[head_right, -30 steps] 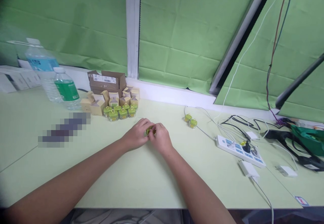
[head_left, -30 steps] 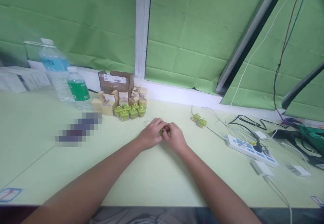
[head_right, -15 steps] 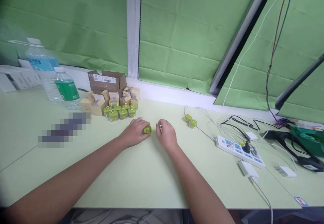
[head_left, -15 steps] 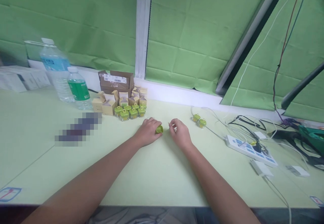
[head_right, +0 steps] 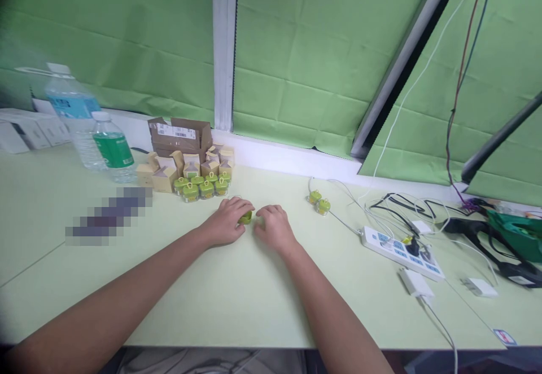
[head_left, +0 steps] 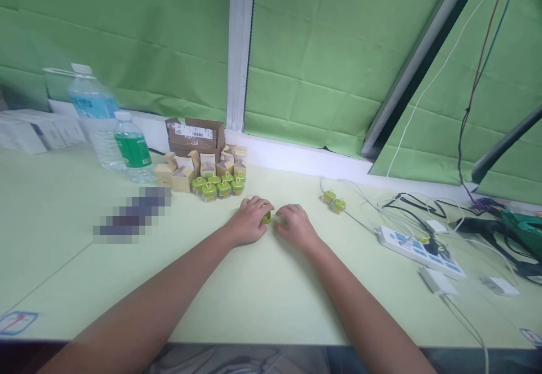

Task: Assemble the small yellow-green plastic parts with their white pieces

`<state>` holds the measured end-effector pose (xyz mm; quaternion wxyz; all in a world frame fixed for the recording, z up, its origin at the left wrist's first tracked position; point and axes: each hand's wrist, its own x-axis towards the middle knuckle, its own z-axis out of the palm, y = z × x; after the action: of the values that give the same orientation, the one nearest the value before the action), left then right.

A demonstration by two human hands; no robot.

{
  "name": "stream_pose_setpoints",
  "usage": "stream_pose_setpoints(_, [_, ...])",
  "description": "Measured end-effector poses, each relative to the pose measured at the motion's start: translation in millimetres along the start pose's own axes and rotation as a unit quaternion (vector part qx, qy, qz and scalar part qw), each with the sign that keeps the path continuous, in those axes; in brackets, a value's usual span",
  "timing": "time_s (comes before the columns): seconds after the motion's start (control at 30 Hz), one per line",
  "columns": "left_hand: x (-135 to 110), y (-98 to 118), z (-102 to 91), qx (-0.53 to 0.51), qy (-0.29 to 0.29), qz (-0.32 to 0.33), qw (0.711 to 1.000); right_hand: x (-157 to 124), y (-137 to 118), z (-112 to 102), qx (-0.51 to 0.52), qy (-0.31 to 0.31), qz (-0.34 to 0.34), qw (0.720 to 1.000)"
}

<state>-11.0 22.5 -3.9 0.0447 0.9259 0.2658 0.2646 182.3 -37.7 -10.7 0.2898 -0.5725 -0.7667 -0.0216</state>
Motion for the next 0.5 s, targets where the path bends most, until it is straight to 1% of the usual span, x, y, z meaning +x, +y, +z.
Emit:
stream_pose_setpoints(0.07, [0.1,-0.6,1.4,-0.001,0.005,0.007,1.0,-1.2,2.1,-3.8,-0.006,0.019,0.012,1.0])
stream_pose_setpoints(0.13, [0.3,-1.2,2.8,0.001,0.015,0.009,1.0,-2.7,6.2,-5.2,-0.024,0.02,0.047,0.998])
stream_pose_setpoints(0.2, [0.7,-1.9,3.6,0.003,0.03,0.005,1.0,-4.3,11.2,-3.9,-0.037,-0.004,0.084,0.996])
stream_pose_setpoints(0.27, [1.1,-2.7,3.9,0.001,0.046,-0.004,0.999,-5.2,15.1,-1.3,-0.04,-0.031,0.102,0.993])
stream_pose_setpoints(0.37, [1.6,-4.9,4.1,-0.006,0.064,-0.02,0.998,-4.4,16.5,1.6,-0.032,-0.039,0.101,0.994])
stream_pose_setpoints(0.5, [2.1,-10.4,4.9,-0.02,0.083,-0.038,0.996,-0.9,14.5,3.0,-0.008,-0.006,0.087,0.996])
